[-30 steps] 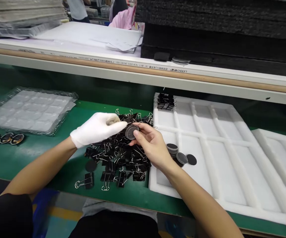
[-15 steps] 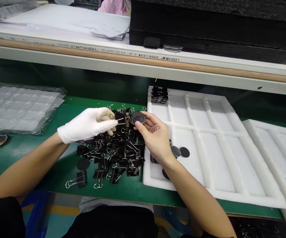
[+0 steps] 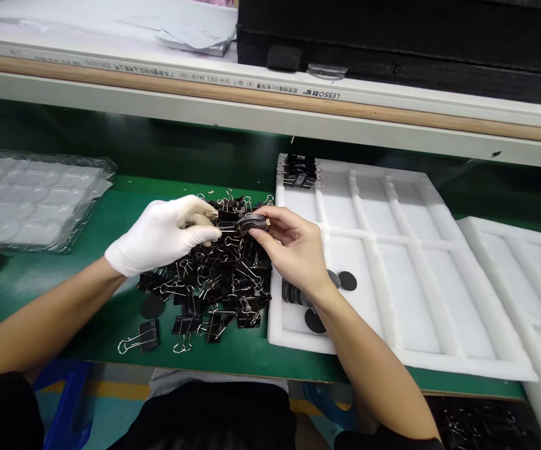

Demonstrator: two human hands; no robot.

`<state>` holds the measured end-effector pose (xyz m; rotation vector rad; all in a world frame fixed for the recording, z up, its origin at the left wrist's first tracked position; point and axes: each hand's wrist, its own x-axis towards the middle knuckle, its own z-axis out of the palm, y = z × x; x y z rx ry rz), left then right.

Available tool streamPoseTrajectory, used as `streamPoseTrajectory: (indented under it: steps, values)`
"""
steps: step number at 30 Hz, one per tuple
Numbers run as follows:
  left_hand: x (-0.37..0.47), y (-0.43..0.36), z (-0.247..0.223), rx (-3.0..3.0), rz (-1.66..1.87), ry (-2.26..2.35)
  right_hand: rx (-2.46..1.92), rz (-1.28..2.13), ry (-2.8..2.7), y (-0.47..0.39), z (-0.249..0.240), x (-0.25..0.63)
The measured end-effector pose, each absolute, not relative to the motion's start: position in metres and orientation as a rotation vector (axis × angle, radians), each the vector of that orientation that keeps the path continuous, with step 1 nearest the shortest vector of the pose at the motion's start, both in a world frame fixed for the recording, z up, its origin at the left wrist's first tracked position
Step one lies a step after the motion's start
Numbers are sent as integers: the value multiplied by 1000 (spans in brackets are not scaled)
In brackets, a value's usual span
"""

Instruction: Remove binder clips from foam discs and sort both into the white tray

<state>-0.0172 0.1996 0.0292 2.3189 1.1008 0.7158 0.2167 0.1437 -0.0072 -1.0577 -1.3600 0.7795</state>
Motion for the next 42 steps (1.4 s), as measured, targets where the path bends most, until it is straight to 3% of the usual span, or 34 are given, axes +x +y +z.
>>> streamPoseTrajectory:
  steps: [8,16,23,30,33,42]
  values:
    - [-14,197,24,2344,734,1068,-1083,774,-1366,144,-14,212]
    - [-23,202,43,2279,529,1043,-1052,898,-1291,144,-15,206]
    - [-30,203,58,2253,787,1169,-1101,668,-1481,151,8,206]
    - [-47,222,65,1870,1149,1232,-1367,418,-2303,195,7,204]
    - [-57,225,70,1909,1055,1199,-1295,405,-2388,207,13,200]
    - [-51,205,75,2417,304,1061,-997,262,-2217,176,55,183]
